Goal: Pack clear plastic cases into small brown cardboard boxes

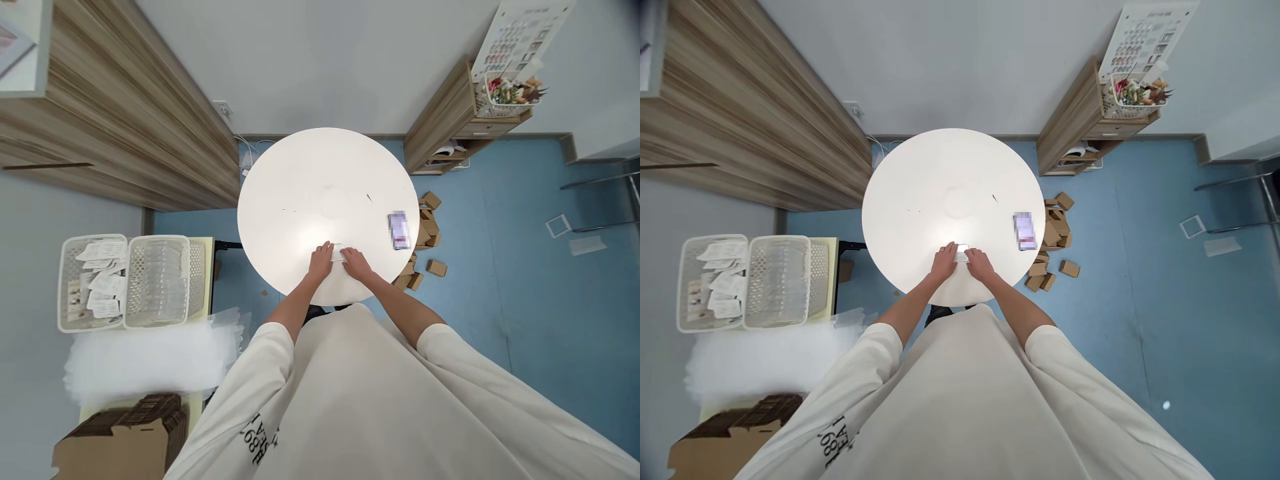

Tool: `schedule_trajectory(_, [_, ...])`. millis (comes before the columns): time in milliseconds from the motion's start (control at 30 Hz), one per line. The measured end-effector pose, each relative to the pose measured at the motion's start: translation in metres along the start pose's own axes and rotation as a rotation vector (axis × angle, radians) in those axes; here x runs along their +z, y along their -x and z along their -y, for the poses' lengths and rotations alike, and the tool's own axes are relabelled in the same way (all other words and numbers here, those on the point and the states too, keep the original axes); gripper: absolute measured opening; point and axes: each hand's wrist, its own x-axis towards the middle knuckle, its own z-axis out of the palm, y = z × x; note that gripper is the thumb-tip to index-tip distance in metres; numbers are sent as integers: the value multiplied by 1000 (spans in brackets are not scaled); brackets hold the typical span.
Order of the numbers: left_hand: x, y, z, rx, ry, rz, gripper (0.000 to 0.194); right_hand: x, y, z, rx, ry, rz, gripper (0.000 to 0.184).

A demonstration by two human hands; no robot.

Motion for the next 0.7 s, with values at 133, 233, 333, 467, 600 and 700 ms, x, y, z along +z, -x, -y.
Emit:
schedule_trajectory(133, [-2, -1, 5, 39, 141, 14, 62, -4, 1, 3, 19, 2, 29, 43])
schedule_trajectory(233, [-6, 1, 11, 54, 229, 49, 57, -12, 4, 4, 1, -5, 50, 39])
schedule_trajectory(333, [-13, 2, 13, 42, 240, 82, 52, -21, 5, 5, -37, 10, 48, 34])
schedule_trajectory(467, [-19, 0, 13, 55, 210, 142, 37, -32, 0, 8, -114, 12, 47, 29])
schedule_trajectory(600, [-20, -3, 14, 49, 220, 158, 33, -41, -9, 9, -179, 81, 95, 28])
schedule_trajectory(700, [-19, -4, 15, 2, 299, 152, 34, -46, -15, 9, -224, 153, 119, 26])
